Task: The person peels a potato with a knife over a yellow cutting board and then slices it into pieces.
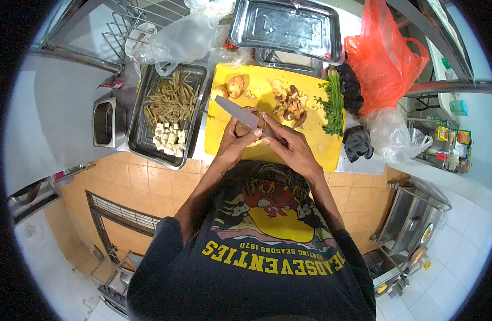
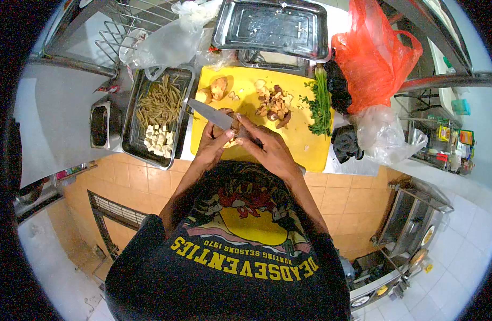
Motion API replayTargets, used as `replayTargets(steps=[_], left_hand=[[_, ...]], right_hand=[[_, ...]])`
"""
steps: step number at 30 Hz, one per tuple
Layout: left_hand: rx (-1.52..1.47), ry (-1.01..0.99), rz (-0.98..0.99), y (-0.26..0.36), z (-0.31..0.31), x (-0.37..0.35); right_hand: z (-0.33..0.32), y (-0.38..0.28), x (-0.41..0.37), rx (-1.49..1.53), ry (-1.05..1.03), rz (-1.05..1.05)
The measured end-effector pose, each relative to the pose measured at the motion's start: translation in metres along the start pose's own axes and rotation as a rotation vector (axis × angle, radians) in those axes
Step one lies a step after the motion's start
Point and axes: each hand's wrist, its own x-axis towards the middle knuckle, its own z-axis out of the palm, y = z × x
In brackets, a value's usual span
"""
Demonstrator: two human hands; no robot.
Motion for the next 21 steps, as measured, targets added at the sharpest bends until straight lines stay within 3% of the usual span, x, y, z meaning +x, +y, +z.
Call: replayTargets(steps=[4, 11, 14, 16, 21], left_hand=[[-0.001, 0.109, 0.037, -0.002, 0.006, 0.002], [0.055, 0.07, 0.097, -0.01, 0.007, 0.007], [-0.102, 0.054, 0.018, -0.012, 0.009, 0.008], [-0.194, 0.048, -0.203, 0.009, 0.019, 0.007], [-0.264, -0.03, -0.222, 0.007, 0.004, 0.007]], right_hand=[[0.006, 0.004, 0.001, 0.076, 0.024, 0.012], [0.007, 0.015, 0.006, 0.113, 0.067, 0.018], [-0.003, 0.004, 0.005, 0.111, 0.041, -0.01], [-0.006, 0.001, 0.007, 0.143, 0.058, 0.288], [-0.01, 0.019, 0.003, 0.115, 0.053, 0.395]])
